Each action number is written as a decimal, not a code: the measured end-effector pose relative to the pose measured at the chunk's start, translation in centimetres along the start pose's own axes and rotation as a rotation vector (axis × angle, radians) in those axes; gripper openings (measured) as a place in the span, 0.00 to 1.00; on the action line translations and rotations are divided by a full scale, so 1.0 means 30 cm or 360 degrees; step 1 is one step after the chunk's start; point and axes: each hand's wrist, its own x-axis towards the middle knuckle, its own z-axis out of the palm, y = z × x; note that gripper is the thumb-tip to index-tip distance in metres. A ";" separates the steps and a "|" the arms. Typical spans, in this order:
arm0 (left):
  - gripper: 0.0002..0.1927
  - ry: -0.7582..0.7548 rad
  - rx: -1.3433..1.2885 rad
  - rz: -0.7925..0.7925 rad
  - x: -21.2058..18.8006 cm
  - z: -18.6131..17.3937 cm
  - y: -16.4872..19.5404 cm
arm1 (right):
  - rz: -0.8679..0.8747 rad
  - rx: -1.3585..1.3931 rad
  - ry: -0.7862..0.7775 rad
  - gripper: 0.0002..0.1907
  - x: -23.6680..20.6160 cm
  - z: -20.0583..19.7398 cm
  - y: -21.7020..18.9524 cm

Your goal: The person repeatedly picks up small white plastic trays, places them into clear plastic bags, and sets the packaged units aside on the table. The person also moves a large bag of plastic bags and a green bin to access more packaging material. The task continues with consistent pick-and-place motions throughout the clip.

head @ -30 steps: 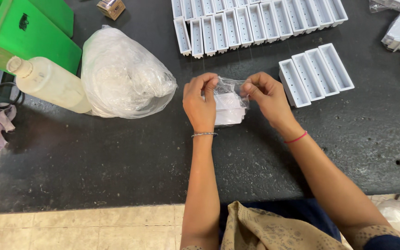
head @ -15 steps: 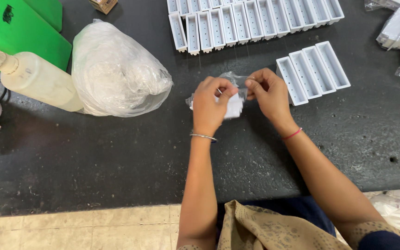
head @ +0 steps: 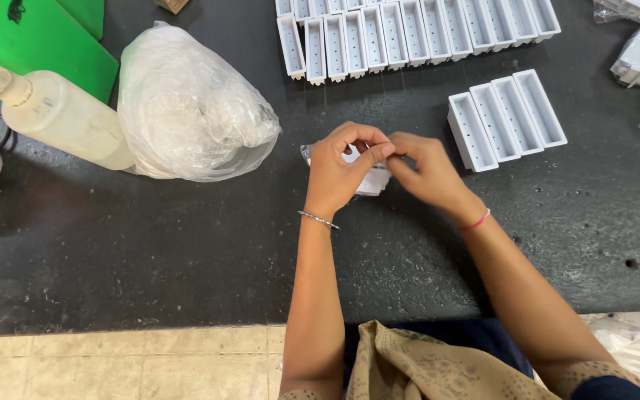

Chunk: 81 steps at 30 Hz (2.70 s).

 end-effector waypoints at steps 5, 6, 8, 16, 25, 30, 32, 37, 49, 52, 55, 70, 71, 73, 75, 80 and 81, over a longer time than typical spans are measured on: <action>0.07 -0.0072 0.0001 0.0107 -0.001 -0.009 -0.015 | -0.0367 -0.0311 0.0173 0.16 0.001 0.030 0.011; 0.07 -0.0093 0.0026 0.0148 -0.004 -0.018 -0.024 | -0.0312 -0.0373 0.0155 0.17 0.001 0.031 0.015; 0.06 0.0094 0.0059 0.0144 -0.010 -0.045 -0.050 | -0.0169 -0.0479 0.0080 0.16 0.002 0.028 0.022; 0.10 0.0790 0.1021 -0.0382 -0.034 -0.197 -0.205 | 0.0179 -0.0456 -0.0151 0.25 0.014 0.018 0.012; 0.16 0.0458 0.0830 -0.0740 -0.039 -0.154 -0.280 | 0.0507 -0.0208 -0.0170 0.26 0.010 0.019 -0.035; 0.17 0.0520 0.0705 -0.0648 -0.034 -0.151 -0.332 | 0.0389 0.0008 -0.0070 0.26 0.001 0.010 -0.028; 0.17 0.0476 0.0728 -0.0557 -0.033 -0.167 -0.347 | 0.0341 0.0074 -0.0021 0.26 -0.002 0.006 -0.022; 0.11 0.0275 0.0758 -0.0273 -0.037 -0.147 -0.333 | 0.0336 0.0160 0.0204 0.26 -0.014 -0.021 -0.002; 0.12 0.0209 0.0754 -0.0334 -0.033 -0.120 -0.267 | 0.0252 0.1072 0.1242 0.19 -0.045 -0.340 0.124; 0.12 0.0230 0.0831 -0.0320 -0.042 -0.122 -0.246 | 0.0311 0.1891 0.1347 0.17 -0.099 -0.523 0.189; 0.12 0.0233 0.0861 -0.0275 -0.036 -0.115 -0.231 | 0.0272 0.2412 0.1096 0.18 -0.186 -0.624 0.245; 0.13 0.0229 0.0791 -0.0299 -0.058 -0.129 -0.207 | 0.0759 -0.0280 0.0888 0.24 -0.279 -0.694 0.256; 0.12 0.0230 0.0799 -0.0295 -0.059 -0.131 -0.206 | 0.0764 -0.0739 0.0849 0.23 -0.267 -0.690 0.263; 0.13 0.0242 0.0772 -0.0318 -0.058 -0.130 -0.203 | 0.0773 -0.0923 0.0763 0.25 -0.254 -0.689 0.278; 0.13 0.0250 0.0758 -0.0320 -0.061 -0.130 -0.199 | 0.0778 -0.1009 0.0688 0.26 -0.249 -0.690 0.293; 0.13 0.0253 0.0776 -0.0318 -0.066 -0.142 -0.185 | 0.0652 -0.0732 0.0791 0.21 -0.287 -0.729 0.303; 0.13 0.0260 0.0767 -0.0332 -0.067 -0.143 -0.183 | 0.0695 -0.0641 0.0857 0.19 -0.308 -0.741 0.297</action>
